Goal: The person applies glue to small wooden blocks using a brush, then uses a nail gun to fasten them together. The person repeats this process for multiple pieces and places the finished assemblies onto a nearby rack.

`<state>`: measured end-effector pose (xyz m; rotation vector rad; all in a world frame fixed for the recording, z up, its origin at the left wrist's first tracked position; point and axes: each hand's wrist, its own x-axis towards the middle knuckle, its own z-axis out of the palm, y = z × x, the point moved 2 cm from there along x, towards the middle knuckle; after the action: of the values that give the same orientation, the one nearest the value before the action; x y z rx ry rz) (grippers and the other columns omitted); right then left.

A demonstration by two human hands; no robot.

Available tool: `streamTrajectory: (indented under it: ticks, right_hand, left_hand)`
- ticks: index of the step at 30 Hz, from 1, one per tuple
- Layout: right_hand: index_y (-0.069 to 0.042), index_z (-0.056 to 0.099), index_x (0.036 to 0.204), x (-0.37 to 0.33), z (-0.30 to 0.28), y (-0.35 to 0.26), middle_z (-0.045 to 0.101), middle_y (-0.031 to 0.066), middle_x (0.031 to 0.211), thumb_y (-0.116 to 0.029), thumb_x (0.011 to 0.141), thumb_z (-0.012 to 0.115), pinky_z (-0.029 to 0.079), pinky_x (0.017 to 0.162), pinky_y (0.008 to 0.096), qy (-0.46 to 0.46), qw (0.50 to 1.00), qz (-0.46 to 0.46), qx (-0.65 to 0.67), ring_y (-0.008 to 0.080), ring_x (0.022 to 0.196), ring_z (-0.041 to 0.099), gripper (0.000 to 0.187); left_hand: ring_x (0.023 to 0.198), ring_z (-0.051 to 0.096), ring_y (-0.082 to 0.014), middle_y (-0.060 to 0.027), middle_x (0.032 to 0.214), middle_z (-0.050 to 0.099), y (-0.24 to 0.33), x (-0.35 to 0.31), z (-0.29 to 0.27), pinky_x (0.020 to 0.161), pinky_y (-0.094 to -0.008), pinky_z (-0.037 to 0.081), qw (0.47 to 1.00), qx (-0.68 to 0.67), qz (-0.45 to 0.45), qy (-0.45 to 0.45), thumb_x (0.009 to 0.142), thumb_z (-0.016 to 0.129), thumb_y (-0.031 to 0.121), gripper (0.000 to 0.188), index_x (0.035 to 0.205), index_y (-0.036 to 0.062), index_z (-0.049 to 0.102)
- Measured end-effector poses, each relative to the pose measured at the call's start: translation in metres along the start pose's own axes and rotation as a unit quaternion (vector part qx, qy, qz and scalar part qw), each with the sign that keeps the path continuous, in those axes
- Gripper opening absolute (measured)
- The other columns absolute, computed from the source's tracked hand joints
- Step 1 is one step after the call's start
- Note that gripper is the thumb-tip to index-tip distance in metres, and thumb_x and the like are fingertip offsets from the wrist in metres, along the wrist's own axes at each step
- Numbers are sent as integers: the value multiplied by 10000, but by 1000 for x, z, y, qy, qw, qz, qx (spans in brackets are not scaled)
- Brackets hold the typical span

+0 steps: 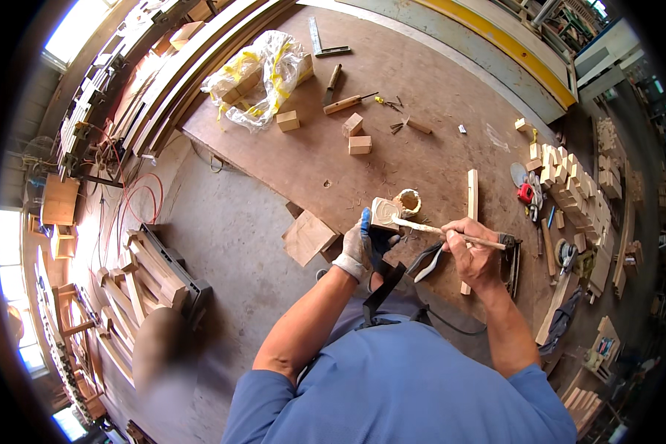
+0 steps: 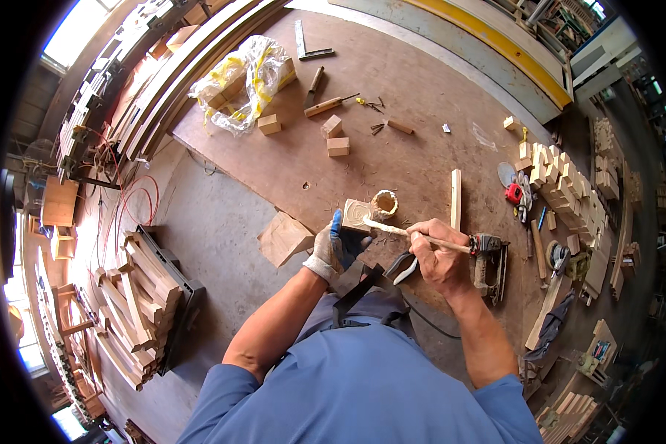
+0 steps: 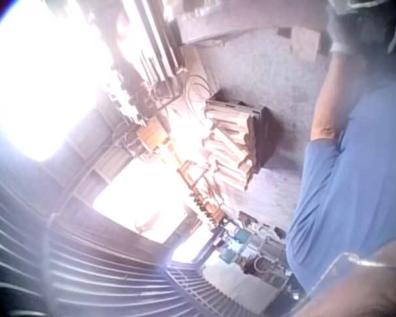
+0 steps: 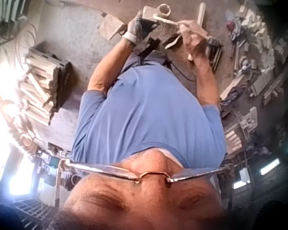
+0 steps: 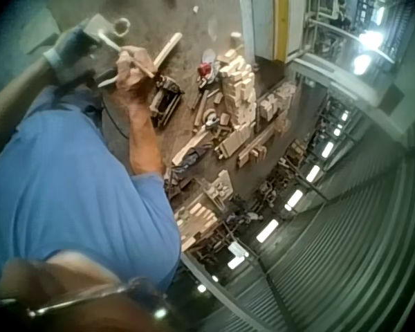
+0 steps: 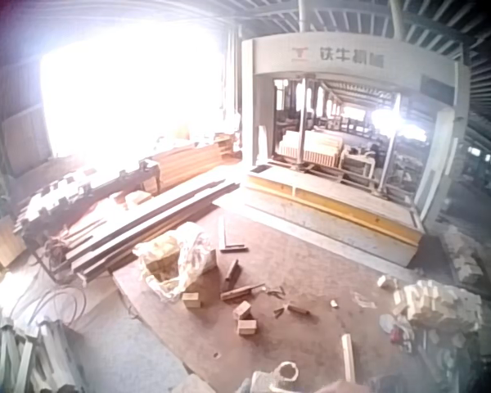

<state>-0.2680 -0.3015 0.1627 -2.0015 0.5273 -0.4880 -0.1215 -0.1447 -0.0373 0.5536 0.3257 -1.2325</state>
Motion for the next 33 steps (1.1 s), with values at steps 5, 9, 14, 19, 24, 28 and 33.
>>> streamTrajectory:
  ticks: [5, 9, 14, 19, 24, 28, 33]
  right_hand:
    - [36, 719, 992, -3, 1, -1, 709, 100, 806, -50, 995, 611, 571, 633, 289, 17, 999, 22, 24, 150, 699, 711, 138]
    - [41, 721, 994, -3, 0, -5, 706, 89, 797, -59, 1006, 607, 571, 632, 281, 51, 998, 21, 25, 139, 698, 708, 152]
    - [42, 720, 1012, -1, -6, 5, 720, 96, 819, -92, 1024, 601, 571, 638, 275, 31, 999, 23, 15, 136, 704, 706, 179]
    - [16, 717, 1057, 12, -13, 17, 722, 85, 822, -122, 1036, 611, 569, 644, 269, 150, 986, 52, 54, 121, 698, 693, 175]
    - [13, 718, 1025, 35, 0, 74, 712, 65, 763, -116, 1020, 623, 552, 581, 287, 92, 992, 83, 3, 132, 630, 686, 160]
    - [12, 713, 1036, 44, 33, 114, 731, 93, 804, -150, 995, 641, 565, 592, 321, 54, 990, 133, -12, 184, 631, 720, 182]
    - [39, 687, 1177, 33, 57, 161, 736, 70, 858, -228, 994, 751, 556, 563, 254, 40, 958, 261, 111, 104, 678, 697, 330]
  left_hand:
    - [1110, 728, -306, -118, 1318, 720, 0, -1, 6, 861, -431, 641, 1000, -5, 9, 25, 1094, 552, 502, 521, 1412, 93, 612]
    - [1102, 728, -306, -124, 1316, 717, 1, -4, 12, 857, -433, 640, 1000, -4, 6, 17, 1096, 553, 495, 525, 1418, 83, 605]
    - [1102, 729, -319, -131, 1310, 719, 1, -1, 6, 843, -437, 641, 1000, 1, 11, 0, 1098, 550, 490, 527, 1429, 83, 596]
    - [1074, 741, -338, -143, 1302, 725, 1, -4, 9, 814, -439, 644, 1000, -10, 22, 16, 1099, 539, 500, 531, 1433, 91, 597]
    - [1042, 754, -358, -182, 1303, 719, 8, -15, 14, 823, -427, 651, 1000, -23, 7, -14, 1105, 508, 519, 559, 1431, 71, 591]
    - [1038, 758, -361, -215, 1299, 709, 19, -37, 31, 877, -429, 658, 1000, -23, -9, -5, 1113, 480, 539, 617, 1439, 22, 559]
    - [1111, 719, -263, -158, 1300, 677, 46, -108, 46, 955, -398, 636, 992, 95, 45, -67, 1085, 627, 399, 553, 1424, -28, 538]
